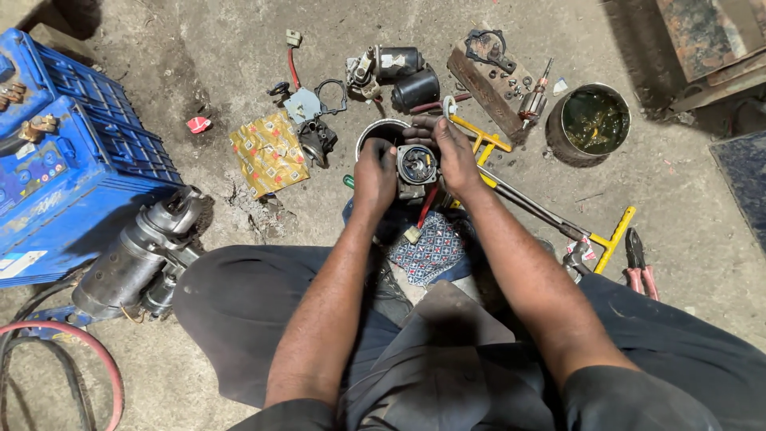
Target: Disassembling and inspecting components of an automotive starter motor.
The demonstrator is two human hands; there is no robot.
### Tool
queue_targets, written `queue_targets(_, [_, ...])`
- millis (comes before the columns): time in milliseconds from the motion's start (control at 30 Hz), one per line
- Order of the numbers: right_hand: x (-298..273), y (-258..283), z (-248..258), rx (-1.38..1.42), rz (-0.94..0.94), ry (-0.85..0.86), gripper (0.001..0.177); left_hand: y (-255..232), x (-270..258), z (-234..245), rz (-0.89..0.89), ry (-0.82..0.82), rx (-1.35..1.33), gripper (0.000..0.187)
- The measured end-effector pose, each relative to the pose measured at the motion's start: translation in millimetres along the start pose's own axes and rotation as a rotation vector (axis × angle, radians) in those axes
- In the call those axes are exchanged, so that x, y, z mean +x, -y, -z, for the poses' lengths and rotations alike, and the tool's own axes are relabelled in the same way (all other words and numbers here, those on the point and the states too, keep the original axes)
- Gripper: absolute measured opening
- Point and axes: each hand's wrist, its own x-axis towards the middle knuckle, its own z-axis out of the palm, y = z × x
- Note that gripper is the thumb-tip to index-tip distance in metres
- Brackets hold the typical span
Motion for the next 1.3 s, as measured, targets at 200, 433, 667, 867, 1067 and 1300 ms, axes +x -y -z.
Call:
queue_targets(200, [0.7,6.4,-12.4,-0.044,0.083,0.074,0.072,-0.7,5.5,3.5,0.066,-0.008,-0.010,0.021])
queue_targets(433, [5.0,12.1,-23.2,-0.125,0.143,0.068,0.067,-9.7,-4.4,14.8,0.063,-0.003,0.078,0.017])
queue_targets(667, [-26.0,-7.1,-18.7,-0.373,0.153,-0.453,0.024,-18.5,-14.9,17.7,0.156,-0.035,0.083,0.015])
queue_targets(867, [-73.4,-8.0,-55.3,-0.380,0.009,-0.511,0.043,-17.4,-18.4,23.6,0.250,-0.035,0.143,0.015])
queue_targets(1067, [-83.6,-19.2,-57.6,-0.643,0.168,-0.206,0.069,5.0,-18.2,21.4,0.264,-0.033,0.124,0.014])
queue_targets(1300, [-77.8,-23.1,-17.1,-0.534,-0.008,-0.086,0.062,11.0,-19.0,11.5,0.306,0.032,-0.110,0.016])
